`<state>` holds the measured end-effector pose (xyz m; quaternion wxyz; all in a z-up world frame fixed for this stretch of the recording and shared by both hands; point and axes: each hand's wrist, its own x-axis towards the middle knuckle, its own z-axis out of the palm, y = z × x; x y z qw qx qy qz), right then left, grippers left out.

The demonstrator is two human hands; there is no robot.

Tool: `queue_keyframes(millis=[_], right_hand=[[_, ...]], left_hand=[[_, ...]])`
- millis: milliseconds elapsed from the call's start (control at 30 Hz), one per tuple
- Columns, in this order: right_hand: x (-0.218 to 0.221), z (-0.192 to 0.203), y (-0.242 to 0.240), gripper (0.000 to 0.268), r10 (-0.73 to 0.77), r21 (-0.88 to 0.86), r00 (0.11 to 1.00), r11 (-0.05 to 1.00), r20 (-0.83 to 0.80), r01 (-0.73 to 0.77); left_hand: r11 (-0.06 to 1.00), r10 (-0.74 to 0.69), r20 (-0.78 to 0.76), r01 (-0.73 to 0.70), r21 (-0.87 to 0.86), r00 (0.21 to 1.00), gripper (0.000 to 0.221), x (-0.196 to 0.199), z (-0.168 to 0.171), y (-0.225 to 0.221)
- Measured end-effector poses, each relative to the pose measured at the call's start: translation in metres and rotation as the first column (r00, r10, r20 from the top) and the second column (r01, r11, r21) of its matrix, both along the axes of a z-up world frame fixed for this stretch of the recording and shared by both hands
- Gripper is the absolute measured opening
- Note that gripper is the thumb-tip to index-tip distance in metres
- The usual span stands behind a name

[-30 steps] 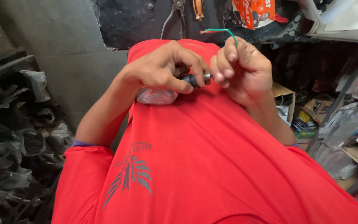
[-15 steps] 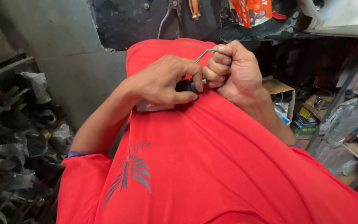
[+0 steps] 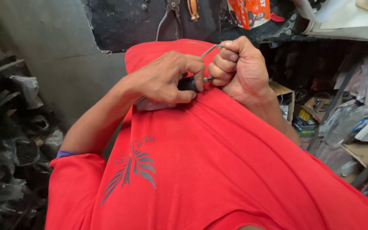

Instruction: Repair and reassemble a motorcycle turn signal light indicator.

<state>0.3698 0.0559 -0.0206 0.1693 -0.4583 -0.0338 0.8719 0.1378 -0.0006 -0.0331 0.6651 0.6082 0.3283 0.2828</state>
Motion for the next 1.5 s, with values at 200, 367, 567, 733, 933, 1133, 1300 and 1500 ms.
queue_keyframes(millis=[200,367,567,733,933,1133,1300,1500], right_hand=[[-0.013,-0.001,0.017,0.029,-0.120,0.390,0.993,0.914,0.002,0.110],[-0.041,0.015,0.033,0.030,-0.358,0.079,0.934,0.930,-0.017,0.358],[-0.014,-0.038,0.032,0.027,-0.240,0.104,0.939,0.957,-0.247,0.272],[-0.013,-0.054,0.033,0.026,-0.208,0.066,0.960,0.972,-0.189,0.224],[-0.022,-0.064,0.038,0.026,-0.102,0.099,0.993,0.989,-0.060,0.107],[-0.012,-0.082,0.059,0.028,-0.318,0.225,0.933,0.909,-0.169,0.350],[-0.049,0.001,0.045,0.023,-0.214,0.412,0.973,0.882,-0.083,0.229],[-0.002,-0.031,0.007,0.032,0.182,0.760,0.981,0.627,0.071,-0.171]], left_hand=[[0.904,0.230,0.446,-0.019,-0.428,0.865,0.022,0.001,-0.063,0.006],[0.726,0.423,0.598,0.140,-0.673,0.681,0.020,0.010,-0.079,0.010],[0.675,0.459,0.715,0.316,-0.666,0.527,0.034,0.007,-0.060,0.001],[0.679,0.448,0.722,0.323,-0.659,0.528,0.051,0.007,-0.076,-0.012],[0.729,0.445,0.733,0.267,-0.630,0.515,0.053,0.012,-0.085,-0.020],[0.843,0.405,0.802,0.161,-0.514,0.440,0.091,-0.004,-0.065,-0.025],[0.707,0.569,0.668,0.129,-0.695,0.481,0.094,-0.010,-0.070,-0.035],[0.685,0.579,0.658,0.152,-0.713,0.482,0.098,-0.012,-0.050,-0.043]])
